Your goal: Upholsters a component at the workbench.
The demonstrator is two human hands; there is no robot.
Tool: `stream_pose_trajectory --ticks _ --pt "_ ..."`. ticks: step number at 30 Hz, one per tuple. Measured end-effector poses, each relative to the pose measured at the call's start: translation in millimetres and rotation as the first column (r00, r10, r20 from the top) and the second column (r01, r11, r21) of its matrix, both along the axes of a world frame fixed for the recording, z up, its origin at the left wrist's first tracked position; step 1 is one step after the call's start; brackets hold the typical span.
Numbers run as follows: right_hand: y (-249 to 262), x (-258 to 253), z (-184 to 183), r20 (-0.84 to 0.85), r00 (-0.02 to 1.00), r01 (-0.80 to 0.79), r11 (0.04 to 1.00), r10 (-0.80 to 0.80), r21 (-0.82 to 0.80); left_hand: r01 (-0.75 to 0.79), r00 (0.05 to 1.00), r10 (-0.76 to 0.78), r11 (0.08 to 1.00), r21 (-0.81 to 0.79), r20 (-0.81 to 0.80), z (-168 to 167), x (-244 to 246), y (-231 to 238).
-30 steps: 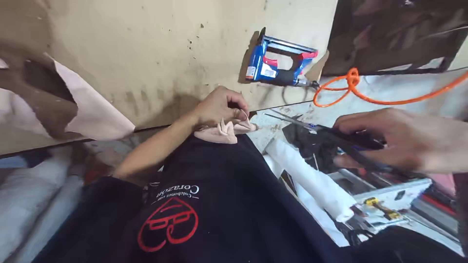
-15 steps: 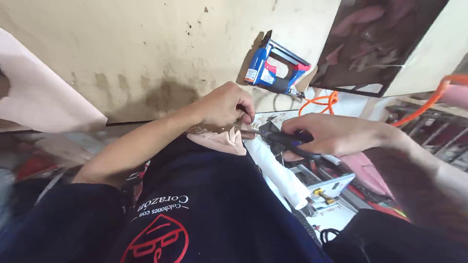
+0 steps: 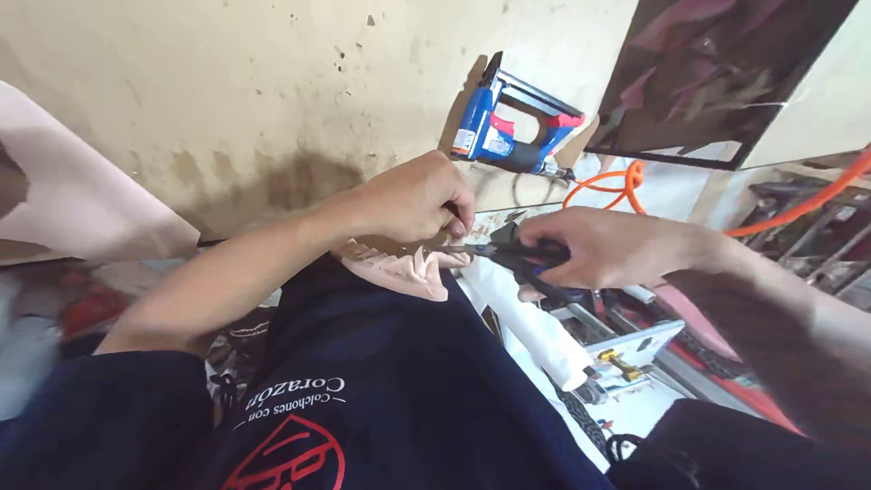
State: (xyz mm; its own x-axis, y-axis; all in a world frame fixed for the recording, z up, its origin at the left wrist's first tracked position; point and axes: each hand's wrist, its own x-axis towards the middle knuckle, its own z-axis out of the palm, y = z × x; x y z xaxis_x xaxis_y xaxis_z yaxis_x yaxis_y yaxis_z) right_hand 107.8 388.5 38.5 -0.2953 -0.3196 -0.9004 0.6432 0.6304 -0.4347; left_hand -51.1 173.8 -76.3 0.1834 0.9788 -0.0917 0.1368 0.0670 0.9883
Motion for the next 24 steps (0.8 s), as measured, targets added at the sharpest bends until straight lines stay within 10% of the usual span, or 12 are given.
stream_pose_trajectory --ticks 3,6,11,18,24 --pt "4 7 2 -0.033 0.995 0.093 0.993 -0.096 -0.068 0.006 1.000 -0.008 0.994 -0.108 -0.022 15 -3 -1" --pt "28 12 5 -0.192 0.964 0.163 0.980 -0.182 -0.110 -0.303 0.951 0.308 0.940 -0.155 0.011 16 -23 8" --pt "7 6 -24 -0.564 0.824 0.234 0.880 0.047 0.414 -0.605 0.785 0.619 0.757 -0.246 -0.029 2 -54 -15" --pt "-44 -83 -121 -0.756 0.651 0.523 0.678 0.074 0.517 0.125 0.991 -0.132 0.977 -0.171 -0.028 16 -21 -30" --pt "-70 -51 -73 -0.904 0.427 0.567 0.780 -0.003 0.265 0.190 0.909 -0.236 0.968 -0.163 -0.344 58 -4 -20"
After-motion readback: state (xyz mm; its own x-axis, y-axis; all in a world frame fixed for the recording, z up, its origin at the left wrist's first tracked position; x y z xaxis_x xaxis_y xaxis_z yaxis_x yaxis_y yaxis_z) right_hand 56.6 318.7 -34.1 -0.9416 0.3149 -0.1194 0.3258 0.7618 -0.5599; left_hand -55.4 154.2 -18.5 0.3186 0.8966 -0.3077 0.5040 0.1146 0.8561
